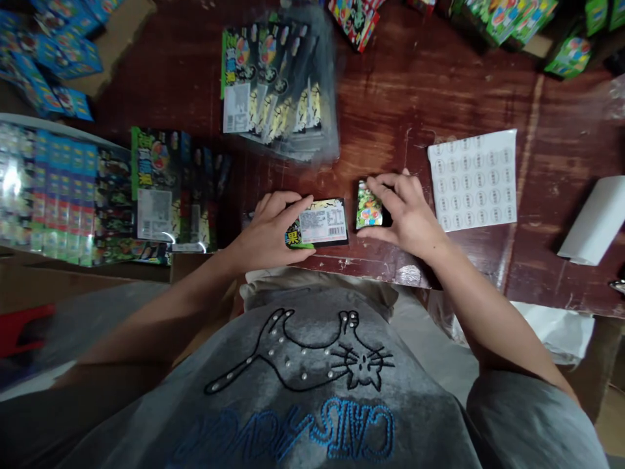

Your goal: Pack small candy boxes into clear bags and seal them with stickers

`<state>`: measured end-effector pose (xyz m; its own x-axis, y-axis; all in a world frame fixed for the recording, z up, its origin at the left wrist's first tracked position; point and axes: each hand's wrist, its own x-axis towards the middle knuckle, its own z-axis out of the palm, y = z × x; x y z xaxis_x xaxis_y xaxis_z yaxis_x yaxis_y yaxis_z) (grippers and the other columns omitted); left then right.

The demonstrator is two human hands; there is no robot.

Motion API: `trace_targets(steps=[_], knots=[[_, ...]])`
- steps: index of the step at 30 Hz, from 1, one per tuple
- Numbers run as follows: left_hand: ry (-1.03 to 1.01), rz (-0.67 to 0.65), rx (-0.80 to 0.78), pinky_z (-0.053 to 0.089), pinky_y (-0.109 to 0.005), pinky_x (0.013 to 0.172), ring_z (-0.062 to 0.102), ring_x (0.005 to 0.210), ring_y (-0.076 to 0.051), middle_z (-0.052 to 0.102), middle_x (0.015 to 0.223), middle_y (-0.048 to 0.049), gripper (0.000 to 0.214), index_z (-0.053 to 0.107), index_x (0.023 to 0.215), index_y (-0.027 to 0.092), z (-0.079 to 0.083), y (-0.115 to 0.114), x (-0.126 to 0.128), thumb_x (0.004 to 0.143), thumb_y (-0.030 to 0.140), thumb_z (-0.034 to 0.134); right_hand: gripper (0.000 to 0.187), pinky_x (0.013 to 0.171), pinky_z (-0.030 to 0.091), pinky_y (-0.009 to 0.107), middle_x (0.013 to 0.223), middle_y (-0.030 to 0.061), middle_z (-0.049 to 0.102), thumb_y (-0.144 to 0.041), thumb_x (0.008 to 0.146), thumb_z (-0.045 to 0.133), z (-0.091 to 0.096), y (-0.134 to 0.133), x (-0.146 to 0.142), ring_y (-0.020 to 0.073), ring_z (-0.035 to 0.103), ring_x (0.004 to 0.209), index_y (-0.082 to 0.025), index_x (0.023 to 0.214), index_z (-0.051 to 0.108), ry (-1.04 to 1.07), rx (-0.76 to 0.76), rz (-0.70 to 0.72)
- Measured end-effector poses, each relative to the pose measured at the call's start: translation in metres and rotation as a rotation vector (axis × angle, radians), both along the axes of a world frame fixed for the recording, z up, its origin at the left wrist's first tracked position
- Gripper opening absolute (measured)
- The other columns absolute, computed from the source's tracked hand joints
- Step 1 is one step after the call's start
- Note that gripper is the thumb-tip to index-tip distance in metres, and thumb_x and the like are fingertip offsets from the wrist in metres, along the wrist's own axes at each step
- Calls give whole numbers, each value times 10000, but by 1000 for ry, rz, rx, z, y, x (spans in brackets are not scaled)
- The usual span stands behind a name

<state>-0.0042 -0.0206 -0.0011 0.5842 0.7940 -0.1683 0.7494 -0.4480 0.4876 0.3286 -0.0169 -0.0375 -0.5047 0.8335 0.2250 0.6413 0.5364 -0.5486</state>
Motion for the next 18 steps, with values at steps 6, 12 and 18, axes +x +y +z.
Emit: trace_targets(steps=[6, 12, 18], knots=[[5, 66, 10, 387, -598, 1221, 462, 1386, -398, 475, 1527, -169, 950, 407, 1646, 194, 0, -4, 6, 818, 374, 836, 950, 1296, 306, 762, 1589, 246, 544, -696, 976, 631, -7, -25, -20, 438, 527, 1493, -220, 1736, 316, -46, 39, 19], [-86, 173, -43, 429, -601, 1230, 499, 1408, -389, 469, 1505, -141, 1012, 372, 1640, 270, 13, -11, 32, 790, 364, 914, 1104, 1321, 286, 748, 1828, 270, 148, -676, 1018, 577, 6, -36, -38, 441, 218, 1698, -228, 1774, -92, 46, -107, 53], [-488, 392, -94, 550, -548, 1144, 564, 1392, -356, 492, 1543, -137, 924, 367, 1637, 314, 5, 4, 60, 876, 442, 875, 719, 1019, 643, 526, 1438, 129, 657, -470, 1062, 607, 18, -24, -43, 298, 703, 1251, -337, 1689, 283, 526, -258, -336]])
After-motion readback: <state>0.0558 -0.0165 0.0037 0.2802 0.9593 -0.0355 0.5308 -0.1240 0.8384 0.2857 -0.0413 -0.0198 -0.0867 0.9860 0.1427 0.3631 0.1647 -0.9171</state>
